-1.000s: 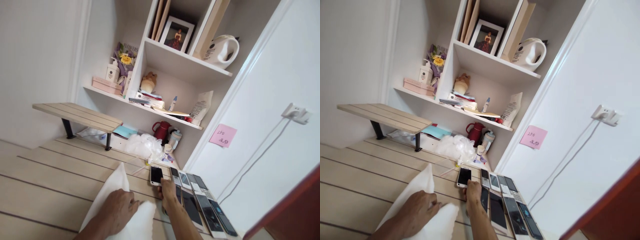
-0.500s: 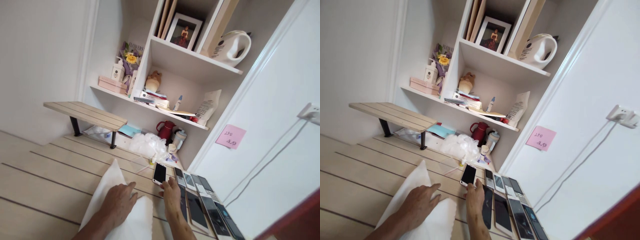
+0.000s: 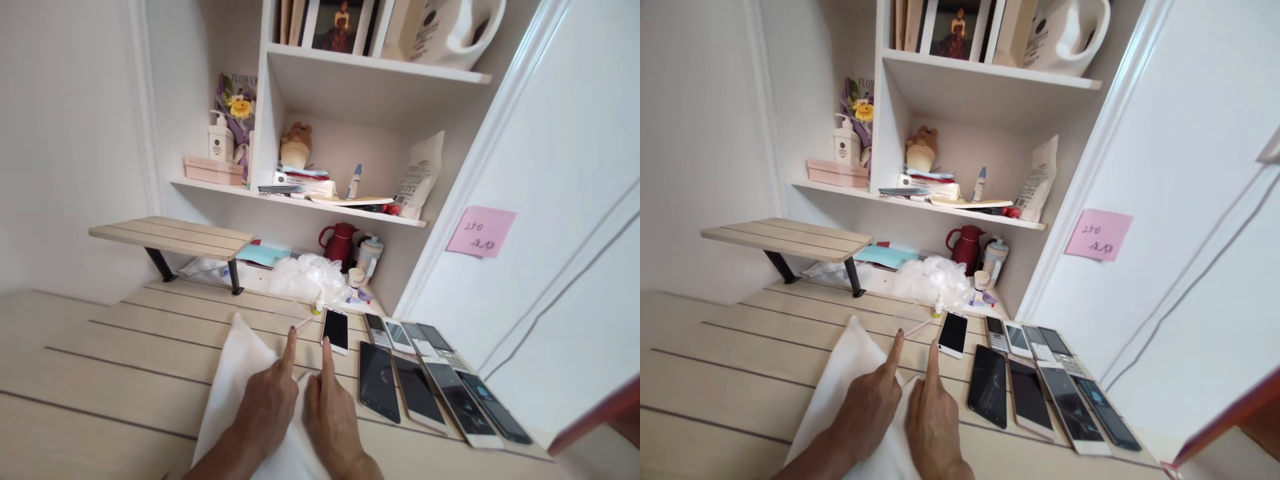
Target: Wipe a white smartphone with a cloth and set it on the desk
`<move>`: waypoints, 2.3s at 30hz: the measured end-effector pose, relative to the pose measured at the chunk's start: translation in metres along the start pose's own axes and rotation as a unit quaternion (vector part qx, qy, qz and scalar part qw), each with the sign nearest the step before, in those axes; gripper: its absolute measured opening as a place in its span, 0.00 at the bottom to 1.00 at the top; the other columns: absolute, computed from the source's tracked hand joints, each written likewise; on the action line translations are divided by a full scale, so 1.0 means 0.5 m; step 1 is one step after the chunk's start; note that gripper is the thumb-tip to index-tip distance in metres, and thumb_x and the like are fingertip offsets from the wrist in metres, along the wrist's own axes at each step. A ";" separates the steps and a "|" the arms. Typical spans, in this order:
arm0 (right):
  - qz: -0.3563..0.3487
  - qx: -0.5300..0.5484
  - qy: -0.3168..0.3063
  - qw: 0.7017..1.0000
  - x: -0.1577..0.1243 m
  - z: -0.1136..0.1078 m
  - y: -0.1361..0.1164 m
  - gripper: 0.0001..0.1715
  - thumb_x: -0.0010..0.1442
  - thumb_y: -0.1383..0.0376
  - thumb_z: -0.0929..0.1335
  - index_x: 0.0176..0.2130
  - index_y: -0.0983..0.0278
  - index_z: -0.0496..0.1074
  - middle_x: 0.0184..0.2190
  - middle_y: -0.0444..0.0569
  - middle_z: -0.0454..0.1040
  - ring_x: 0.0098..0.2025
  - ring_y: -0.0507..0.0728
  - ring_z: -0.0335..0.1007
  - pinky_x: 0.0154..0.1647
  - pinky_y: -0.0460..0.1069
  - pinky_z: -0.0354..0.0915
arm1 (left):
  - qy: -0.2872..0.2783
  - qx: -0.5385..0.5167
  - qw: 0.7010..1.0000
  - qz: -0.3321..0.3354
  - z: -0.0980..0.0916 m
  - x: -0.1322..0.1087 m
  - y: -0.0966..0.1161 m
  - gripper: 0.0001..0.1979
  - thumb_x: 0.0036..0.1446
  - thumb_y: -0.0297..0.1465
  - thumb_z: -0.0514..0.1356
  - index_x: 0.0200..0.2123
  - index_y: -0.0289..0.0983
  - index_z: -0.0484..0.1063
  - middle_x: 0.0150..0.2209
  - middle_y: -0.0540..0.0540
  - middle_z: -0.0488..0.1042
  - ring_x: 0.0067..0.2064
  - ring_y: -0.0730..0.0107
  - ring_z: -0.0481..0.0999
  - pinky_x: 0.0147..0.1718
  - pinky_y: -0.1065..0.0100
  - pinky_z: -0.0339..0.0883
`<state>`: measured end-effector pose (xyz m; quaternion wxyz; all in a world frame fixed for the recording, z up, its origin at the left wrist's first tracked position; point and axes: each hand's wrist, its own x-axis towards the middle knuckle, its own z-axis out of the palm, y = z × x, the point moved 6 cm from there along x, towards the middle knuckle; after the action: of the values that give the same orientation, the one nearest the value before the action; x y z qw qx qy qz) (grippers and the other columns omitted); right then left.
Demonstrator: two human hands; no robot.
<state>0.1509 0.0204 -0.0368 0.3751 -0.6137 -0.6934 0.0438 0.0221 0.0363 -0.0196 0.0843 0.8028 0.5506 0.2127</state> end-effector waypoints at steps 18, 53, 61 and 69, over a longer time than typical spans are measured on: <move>-0.009 -0.169 -0.113 0.979 0.002 0.004 -0.043 0.57 0.58 0.83 0.57 0.71 0.71 0.15 0.39 0.56 0.80 0.35 0.63 0.80 0.35 0.53 0.70 | -0.065 0.010 0.997 -0.029 -0.012 0.005 0.008 0.40 0.59 0.23 0.47 0.73 0.27 0.36 0.38 0.39 0.81 0.40 0.57 0.78 0.40 0.62 0.60; 0.152 -0.233 0.007 0.961 0.049 -0.158 0.084 0.21 0.68 0.64 0.64 0.58 0.65 0.71 0.45 0.59 0.77 0.46 0.65 0.77 0.45 0.54 0.67 | 0.151 -0.119 0.963 0.188 -0.007 -0.003 0.017 0.19 0.64 0.30 0.54 0.54 0.38 0.77 0.42 0.41 0.85 0.38 0.63 0.85 0.40 0.69 0.76; 0.184 -0.271 0.021 0.945 0.019 -0.138 0.091 0.33 0.62 0.62 0.70 0.64 0.68 0.67 0.62 0.69 0.66 0.62 0.75 0.63 0.59 0.66 0.58 | 0.141 -0.175 0.964 0.139 0.018 0.016 -0.012 0.16 0.61 0.34 0.58 0.49 0.44 0.81 0.43 0.45 0.86 0.41 0.58 0.85 0.43 0.66 0.78; 0.232 -0.281 0.033 0.931 0.020 -0.145 0.107 0.42 0.54 0.73 0.68 0.67 0.70 0.62 0.65 0.74 0.60 0.52 0.73 0.74 0.50 0.63 0.65 | 0.073 -0.352 0.933 0.014 0.021 0.022 -0.012 0.12 0.54 0.37 0.63 0.41 0.45 0.84 0.36 0.47 0.86 0.41 0.56 0.83 0.43 0.67 0.77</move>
<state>0.2364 0.0133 -0.0082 0.1890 -0.8389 -0.5029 -0.0874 0.0249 0.0499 -0.0282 0.3181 0.7118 0.4339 0.4516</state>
